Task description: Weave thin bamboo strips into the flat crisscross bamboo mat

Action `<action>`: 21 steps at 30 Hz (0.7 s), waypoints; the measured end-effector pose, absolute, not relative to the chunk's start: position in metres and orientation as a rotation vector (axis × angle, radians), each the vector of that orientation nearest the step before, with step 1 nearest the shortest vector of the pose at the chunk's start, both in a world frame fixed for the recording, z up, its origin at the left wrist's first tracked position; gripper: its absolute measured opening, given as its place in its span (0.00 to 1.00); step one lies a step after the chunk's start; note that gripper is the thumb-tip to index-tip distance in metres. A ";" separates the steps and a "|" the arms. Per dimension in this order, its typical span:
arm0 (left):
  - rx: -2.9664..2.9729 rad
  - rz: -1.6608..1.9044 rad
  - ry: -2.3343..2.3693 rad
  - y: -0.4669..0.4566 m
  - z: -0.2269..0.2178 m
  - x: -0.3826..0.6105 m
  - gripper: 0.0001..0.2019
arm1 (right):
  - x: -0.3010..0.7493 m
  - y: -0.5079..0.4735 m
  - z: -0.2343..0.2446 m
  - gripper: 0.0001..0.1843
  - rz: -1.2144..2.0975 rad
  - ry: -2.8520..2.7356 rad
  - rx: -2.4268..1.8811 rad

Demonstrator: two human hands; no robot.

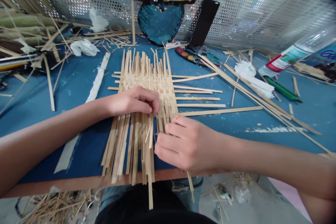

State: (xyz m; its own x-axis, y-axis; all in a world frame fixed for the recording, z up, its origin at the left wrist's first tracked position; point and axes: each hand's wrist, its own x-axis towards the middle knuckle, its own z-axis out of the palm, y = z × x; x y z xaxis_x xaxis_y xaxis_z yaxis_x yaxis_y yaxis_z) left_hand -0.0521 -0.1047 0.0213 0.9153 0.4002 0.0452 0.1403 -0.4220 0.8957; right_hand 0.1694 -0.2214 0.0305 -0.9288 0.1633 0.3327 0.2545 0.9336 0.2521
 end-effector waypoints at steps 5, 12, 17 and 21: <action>1.986 0.318 0.389 -0.104 0.020 -0.052 0.08 | 0.168 -0.217 0.021 0.06 -0.599 -2.584 -0.222; 1.949 0.338 0.340 -0.099 0.012 -0.054 0.08 | 0.160 -0.203 0.024 0.11 -0.388 -2.500 -0.377; 1.923 0.322 0.398 -0.101 0.016 -0.053 0.08 | 0.157 -0.197 0.028 0.15 -0.112 -2.389 -0.586; 1.917 0.312 0.441 -0.105 0.023 -0.051 0.08 | 0.157 -0.195 0.032 0.14 -0.176 -2.418 -0.580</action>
State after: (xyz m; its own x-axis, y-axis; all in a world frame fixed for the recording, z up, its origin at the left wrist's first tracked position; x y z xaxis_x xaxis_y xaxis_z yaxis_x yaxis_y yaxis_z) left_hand -0.0509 -0.1046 0.0229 0.8964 0.4430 0.0107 0.1569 -0.3397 0.9273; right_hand 0.1571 -0.1948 0.0317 -0.6996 0.3627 0.6157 0.4478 0.8939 -0.0178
